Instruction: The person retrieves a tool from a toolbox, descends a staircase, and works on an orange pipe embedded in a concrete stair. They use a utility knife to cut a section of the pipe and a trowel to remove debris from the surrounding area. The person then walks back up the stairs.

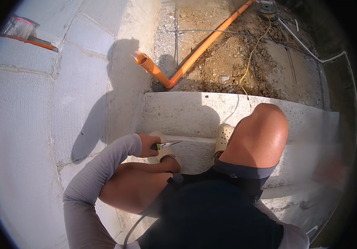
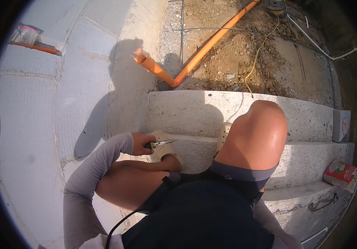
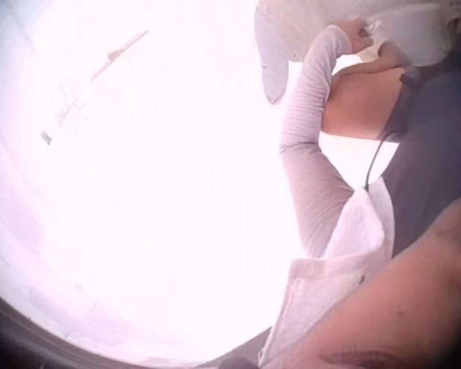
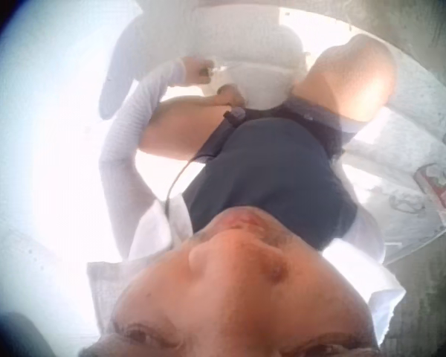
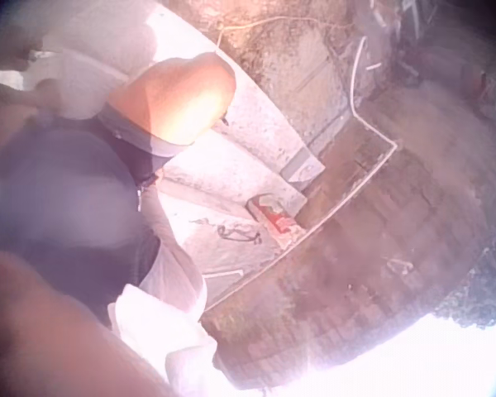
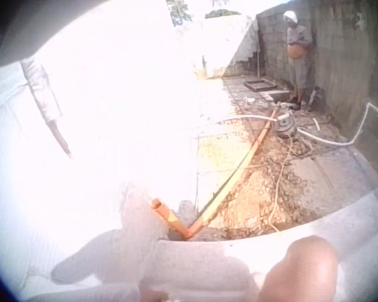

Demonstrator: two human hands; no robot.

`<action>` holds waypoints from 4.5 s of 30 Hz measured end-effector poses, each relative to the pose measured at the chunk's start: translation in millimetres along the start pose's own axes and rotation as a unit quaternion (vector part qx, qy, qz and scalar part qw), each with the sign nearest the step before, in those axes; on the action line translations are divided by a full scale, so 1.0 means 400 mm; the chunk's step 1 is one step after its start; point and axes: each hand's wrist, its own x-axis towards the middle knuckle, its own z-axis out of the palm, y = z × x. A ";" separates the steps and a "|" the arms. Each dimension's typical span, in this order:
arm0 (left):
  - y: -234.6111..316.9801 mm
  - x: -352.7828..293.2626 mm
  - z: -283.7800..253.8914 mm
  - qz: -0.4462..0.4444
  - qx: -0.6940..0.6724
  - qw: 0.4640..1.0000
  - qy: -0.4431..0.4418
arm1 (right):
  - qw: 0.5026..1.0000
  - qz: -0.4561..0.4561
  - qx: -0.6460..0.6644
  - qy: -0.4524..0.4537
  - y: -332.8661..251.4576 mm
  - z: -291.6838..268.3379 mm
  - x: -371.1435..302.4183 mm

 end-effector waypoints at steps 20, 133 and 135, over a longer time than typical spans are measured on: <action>0.224 0.185 -0.234 0.014 0.016 0.985 -0.173 | 0.614 0.727 0.303 -0.051 -1.155 -0.191 -0.163; 0.125 1.228 -3.600 -0.051 -0.538 0.807 0.240 | 0.991 -0.120 0.024 0.060 -3.571 -1.516 1.748; 0.112 1.314 -3.778 -0.079 -0.564 0.785 0.244 | 0.981 -0.169 0.053 0.085 -3.841 -1.612 1.869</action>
